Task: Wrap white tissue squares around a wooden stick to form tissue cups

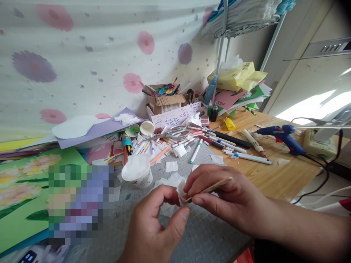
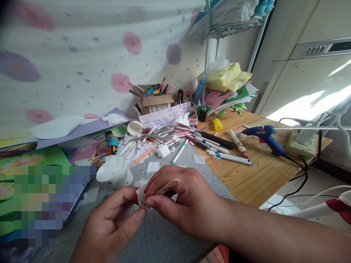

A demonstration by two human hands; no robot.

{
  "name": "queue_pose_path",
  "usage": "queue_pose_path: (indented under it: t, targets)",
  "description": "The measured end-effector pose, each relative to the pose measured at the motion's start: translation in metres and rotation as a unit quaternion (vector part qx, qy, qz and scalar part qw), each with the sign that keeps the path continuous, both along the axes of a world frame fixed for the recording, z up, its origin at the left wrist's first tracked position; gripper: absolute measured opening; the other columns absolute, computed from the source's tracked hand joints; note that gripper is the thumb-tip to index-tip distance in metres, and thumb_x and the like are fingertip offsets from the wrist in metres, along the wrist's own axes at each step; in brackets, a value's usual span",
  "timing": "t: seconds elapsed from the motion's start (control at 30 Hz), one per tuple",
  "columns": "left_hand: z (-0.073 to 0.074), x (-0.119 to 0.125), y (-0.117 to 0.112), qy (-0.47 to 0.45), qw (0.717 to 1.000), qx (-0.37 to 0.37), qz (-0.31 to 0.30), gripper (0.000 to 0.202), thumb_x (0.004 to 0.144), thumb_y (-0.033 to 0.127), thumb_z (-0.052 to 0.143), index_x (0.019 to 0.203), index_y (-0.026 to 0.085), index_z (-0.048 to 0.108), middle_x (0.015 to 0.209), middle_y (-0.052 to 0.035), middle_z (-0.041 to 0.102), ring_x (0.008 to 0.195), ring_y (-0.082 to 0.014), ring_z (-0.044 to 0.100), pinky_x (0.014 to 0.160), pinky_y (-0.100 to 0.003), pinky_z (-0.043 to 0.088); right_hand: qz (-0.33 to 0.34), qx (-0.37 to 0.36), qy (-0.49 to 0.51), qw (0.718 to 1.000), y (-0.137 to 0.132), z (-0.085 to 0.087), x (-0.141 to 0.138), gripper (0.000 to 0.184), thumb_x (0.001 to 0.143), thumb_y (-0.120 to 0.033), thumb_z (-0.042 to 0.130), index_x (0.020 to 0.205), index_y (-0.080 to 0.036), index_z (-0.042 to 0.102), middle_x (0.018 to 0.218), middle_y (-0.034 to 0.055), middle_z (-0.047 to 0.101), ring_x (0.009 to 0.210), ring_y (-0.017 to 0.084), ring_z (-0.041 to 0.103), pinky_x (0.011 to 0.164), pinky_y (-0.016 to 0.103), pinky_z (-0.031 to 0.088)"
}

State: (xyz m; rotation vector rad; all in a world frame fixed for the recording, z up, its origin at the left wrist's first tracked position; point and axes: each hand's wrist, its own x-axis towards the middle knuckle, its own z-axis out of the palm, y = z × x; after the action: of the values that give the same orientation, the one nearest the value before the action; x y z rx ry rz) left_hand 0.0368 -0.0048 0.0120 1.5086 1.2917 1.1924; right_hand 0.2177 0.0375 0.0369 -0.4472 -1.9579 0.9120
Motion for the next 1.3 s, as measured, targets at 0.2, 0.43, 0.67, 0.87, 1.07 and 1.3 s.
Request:
queue_pose_path:
  t: [0.2, 0.43, 0.67, 0.87, 1.07, 1.3]
  targets:
    - [-0.001, -0.004, 0.002, -0.008, 0.999, -0.045, -0.008, 0.01, 0.081, 0.026, 0.061, 0.072, 0.022, 0.062, 0.066, 0.0, 0.06, 0.064, -0.0173, 0.052, 0.059, -0.025, 0.04, -0.015, -0.069, -0.006, 0.997, 0.003, -0.004, 0.0, 0.013, 0.088, -0.023, 0.06, 0.081, -0.013, 0.064, 0.083, 0.0079, 0.068, 0.08, 0.016, 0.065, 0.073, 0.029, 0.054]
    - [0.0, 0.002, 0.007, -0.169, 0.983, -0.07, -0.004, 0.013, 0.078, 0.022, 0.063, 0.065, 0.019, 0.063, 0.094, -0.0023, 0.065, 0.086, -0.0198, 0.057, 0.074, -0.028, 0.042, 0.035, -0.252, 0.06, 0.965, 0.005, -0.004, 0.003, 0.019, 0.085, -0.031, 0.065, 0.078, -0.012, 0.065, 0.078, 0.0048, 0.065, 0.071, 0.011, 0.062, 0.061, 0.022, 0.053]
    - [0.002, 0.002, 0.005, -0.305, 0.94, -0.138, -0.071, 0.009, 0.078, 0.02, 0.062, 0.069, 0.019, 0.06, 0.095, -0.0029, 0.066, 0.09, -0.0204, 0.058, 0.08, -0.032, 0.042, 0.052, -0.306, 0.113, 0.944, 0.009, -0.005, 0.007, 0.013, 0.083, -0.022, 0.067, 0.075, -0.011, 0.067, 0.079, 0.0049, 0.065, 0.069, 0.009, 0.063, 0.059, 0.018, 0.054]
    - [0.001, 0.004, 0.002, -0.365, 0.902, -0.186, -0.139, 0.053, 0.069, 0.037, 0.077, 0.115, 0.031, 0.05, 0.116, -0.0039, 0.056, 0.101, -0.0254, 0.058, 0.083, -0.038, 0.044, 0.086, -0.305, 0.11, 0.942, 0.005, -0.007, 0.003, 0.011, 0.084, -0.021, 0.065, 0.08, -0.011, 0.064, 0.08, 0.0045, 0.064, 0.066, 0.009, 0.061, 0.061, 0.021, 0.054]
    - [0.001, 0.003, 0.002, -0.338, 0.915, -0.178, -0.13, 0.046, 0.067, 0.036, 0.079, 0.108, 0.028, 0.06, 0.099, -0.0008, 0.057, 0.093, -0.0188, 0.053, 0.08, -0.031, 0.043, 0.034, -0.089, 0.018, 0.995, 0.0, -0.005, -0.002, 0.005, 0.084, -0.009, 0.061, 0.083, -0.011, 0.065, 0.081, 0.0074, 0.067, 0.08, 0.015, 0.064, 0.072, 0.028, 0.054]
    - [0.001, 0.001, 0.007, -0.28, 0.939, -0.187, -0.067, 0.009, 0.076, 0.024, 0.069, 0.076, 0.018, 0.063, 0.07, 0.0016, 0.059, 0.069, -0.0124, 0.047, 0.065, -0.024, 0.036, 0.017, 0.022, -0.019, 0.999, 0.0, -0.002, -0.006, 0.007, 0.083, -0.004, 0.059, 0.085, -0.008, 0.065, 0.082, 0.0108, 0.068, 0.079, 0.014, 0.064, 0.072, 0.025, 0.053]
